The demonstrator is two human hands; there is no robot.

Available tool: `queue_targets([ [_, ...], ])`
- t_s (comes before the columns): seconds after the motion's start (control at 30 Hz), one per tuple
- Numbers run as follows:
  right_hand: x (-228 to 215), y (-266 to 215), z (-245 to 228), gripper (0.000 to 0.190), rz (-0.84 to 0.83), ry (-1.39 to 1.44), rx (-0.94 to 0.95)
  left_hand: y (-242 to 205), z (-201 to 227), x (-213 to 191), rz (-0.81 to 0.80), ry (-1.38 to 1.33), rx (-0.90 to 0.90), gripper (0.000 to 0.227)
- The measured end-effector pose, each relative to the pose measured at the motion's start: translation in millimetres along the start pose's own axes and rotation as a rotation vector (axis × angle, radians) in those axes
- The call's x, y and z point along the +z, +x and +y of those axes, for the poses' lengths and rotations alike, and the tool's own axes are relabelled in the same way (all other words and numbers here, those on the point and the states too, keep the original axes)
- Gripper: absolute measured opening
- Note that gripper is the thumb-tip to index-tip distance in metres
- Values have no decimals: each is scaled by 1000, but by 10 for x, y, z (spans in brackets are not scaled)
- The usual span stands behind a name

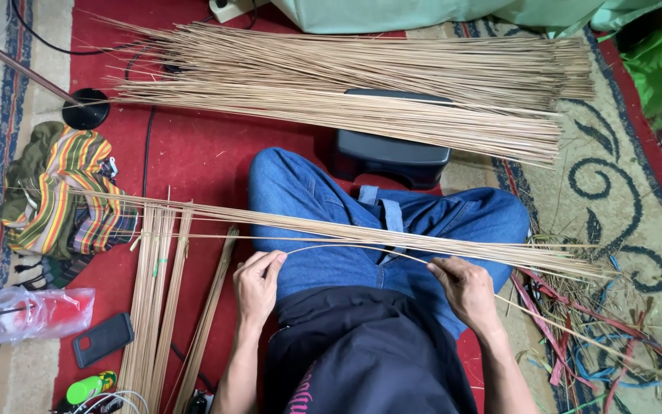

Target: A person sitting on the floor organizes thin wooden sticks into a bundle, picking them up from a pile and placing them together.

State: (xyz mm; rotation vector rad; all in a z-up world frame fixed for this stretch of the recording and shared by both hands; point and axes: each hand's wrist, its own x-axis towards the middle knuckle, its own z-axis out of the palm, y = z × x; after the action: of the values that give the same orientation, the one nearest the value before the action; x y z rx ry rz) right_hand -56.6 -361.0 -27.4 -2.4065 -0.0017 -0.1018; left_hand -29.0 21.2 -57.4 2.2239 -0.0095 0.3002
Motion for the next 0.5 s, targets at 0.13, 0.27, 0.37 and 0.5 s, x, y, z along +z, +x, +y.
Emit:
queue_targets([
  [0.13,-20,29,-13,11,20,43,-8,58,23,-22,8,-53,1,15],
  [0.27,-13,35,-105,10,0,104,-50,107,27,-120,10,-119,-9,14],
  [0.37,5,44,-207,11,-15,140,-77,141,40,-204,16,-164,-34,13],
  [0.5,-3,62,-305,13,-15,142,-90,149,22,-274,-10,-179,-51,13],
])
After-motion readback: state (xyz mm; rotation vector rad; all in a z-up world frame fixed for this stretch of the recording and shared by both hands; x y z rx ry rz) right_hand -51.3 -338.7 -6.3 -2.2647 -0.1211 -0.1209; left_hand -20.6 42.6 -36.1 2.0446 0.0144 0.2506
